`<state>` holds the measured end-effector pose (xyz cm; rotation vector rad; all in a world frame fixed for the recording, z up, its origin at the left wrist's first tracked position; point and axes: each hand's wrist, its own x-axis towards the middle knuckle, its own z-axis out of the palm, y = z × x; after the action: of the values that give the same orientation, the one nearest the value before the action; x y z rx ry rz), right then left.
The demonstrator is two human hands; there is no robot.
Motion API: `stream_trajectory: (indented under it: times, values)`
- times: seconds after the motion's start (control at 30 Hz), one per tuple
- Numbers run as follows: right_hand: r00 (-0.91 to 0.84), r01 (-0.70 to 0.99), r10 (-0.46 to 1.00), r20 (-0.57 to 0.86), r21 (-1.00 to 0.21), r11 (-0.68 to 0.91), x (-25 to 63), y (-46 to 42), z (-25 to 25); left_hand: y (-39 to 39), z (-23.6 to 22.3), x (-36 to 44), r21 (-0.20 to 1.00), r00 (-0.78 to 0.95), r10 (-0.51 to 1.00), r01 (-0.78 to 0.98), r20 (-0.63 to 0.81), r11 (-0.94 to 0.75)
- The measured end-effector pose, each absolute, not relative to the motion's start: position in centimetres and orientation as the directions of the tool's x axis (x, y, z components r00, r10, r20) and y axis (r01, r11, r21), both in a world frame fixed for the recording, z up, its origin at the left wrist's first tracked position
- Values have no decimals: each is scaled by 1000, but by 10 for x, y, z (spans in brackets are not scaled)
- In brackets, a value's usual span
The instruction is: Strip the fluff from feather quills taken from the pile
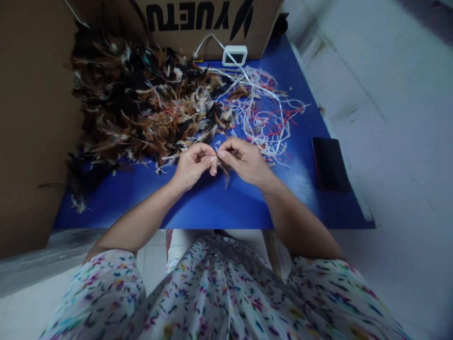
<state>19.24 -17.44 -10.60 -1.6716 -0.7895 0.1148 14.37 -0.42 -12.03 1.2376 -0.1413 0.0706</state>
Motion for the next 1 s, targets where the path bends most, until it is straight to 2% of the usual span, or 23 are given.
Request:
stream_trajectory:
  times: [0.23, 0.4, 0.63, 0.73, 0.87, 1.0]
  values:
    - [647, 692, 518, 559, -717, -91, 193, -174, -106, -5, -121, 145, 931, 996, 15, -91, 92, 354]
    - [552, 824, 498, 669, -529, -202, 192, -173, -110, -6, -120, 143, 918, 999, 32, -50, 41, 394]
    - [406, 904, 519, 752, -247, -350, 193, -172, -115, -6, -118, 142, 901, 996, 59, 37, -69, 433]
    - [334, 921, 537, 775, -147, -360, 193, -172, -114, -6, -119, 142, 891, 994, 56, 56, -91, 450]
    - [272, 936, 551, 789, -84, -341, 192, -171, -113, -6, -120, 143, 880, 990, 70, 72, -119, 470]
    - [249, 945, 561, 790, -71, -319, 192, -171, -114, -5, -121, 144, 883, 988, 80, 79, -131, 463]
